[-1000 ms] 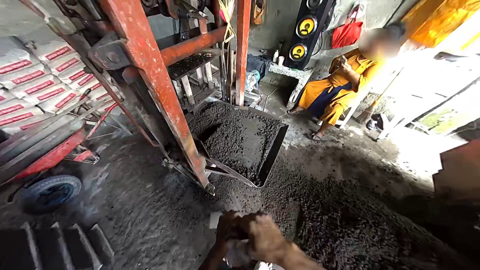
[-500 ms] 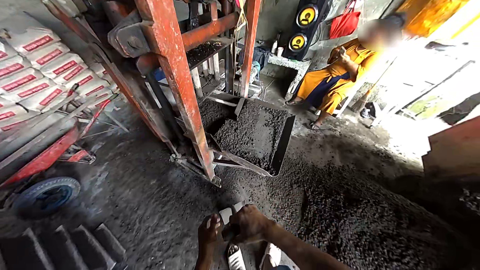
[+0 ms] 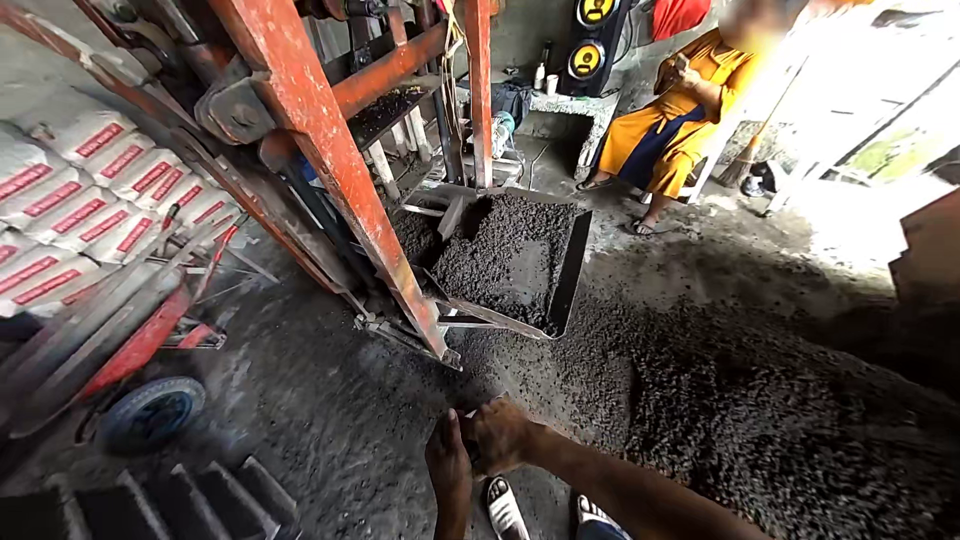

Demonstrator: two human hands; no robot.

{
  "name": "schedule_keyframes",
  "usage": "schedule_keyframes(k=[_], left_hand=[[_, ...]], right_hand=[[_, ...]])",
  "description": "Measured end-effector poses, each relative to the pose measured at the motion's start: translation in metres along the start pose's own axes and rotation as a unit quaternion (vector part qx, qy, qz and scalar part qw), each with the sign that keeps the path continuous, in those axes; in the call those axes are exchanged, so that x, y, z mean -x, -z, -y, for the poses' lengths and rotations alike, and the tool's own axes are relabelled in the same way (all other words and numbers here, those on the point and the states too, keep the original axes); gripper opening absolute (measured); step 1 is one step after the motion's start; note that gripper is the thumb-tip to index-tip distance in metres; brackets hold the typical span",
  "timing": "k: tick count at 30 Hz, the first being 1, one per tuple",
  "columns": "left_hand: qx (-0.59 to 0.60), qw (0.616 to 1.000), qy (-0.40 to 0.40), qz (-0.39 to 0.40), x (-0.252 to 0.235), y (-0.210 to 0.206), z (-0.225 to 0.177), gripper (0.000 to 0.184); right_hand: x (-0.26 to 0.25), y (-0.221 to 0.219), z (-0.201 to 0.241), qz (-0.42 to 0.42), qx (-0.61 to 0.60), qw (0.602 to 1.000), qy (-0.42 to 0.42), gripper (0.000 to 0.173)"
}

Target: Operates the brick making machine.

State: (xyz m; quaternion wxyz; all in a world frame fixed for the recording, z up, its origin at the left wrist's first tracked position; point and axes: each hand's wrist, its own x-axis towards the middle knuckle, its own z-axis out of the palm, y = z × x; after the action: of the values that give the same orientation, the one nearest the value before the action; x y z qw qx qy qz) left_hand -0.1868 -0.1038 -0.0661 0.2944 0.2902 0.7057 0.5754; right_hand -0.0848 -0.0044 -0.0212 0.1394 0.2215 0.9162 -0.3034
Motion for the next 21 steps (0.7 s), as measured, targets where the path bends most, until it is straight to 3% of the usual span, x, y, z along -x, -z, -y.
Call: schedule_keyframes(k=[11, 21], left_hand=[[-0.031, 0.995, -0.059, -0.08, 0.052, -0.048, 0.001, 0.034], [-0.024, 0.99, -0.032, -0.138, 0.089, -0.065, 0.004, 0.031]], right_hand=[[0.052, -0.013, -0.032, -0.023, -0.01, 0.997, 0.075, 0.052], [0.084, -0.031, -0.037, -0.023, -0.015, 0.995, 0.095, 0.053]])
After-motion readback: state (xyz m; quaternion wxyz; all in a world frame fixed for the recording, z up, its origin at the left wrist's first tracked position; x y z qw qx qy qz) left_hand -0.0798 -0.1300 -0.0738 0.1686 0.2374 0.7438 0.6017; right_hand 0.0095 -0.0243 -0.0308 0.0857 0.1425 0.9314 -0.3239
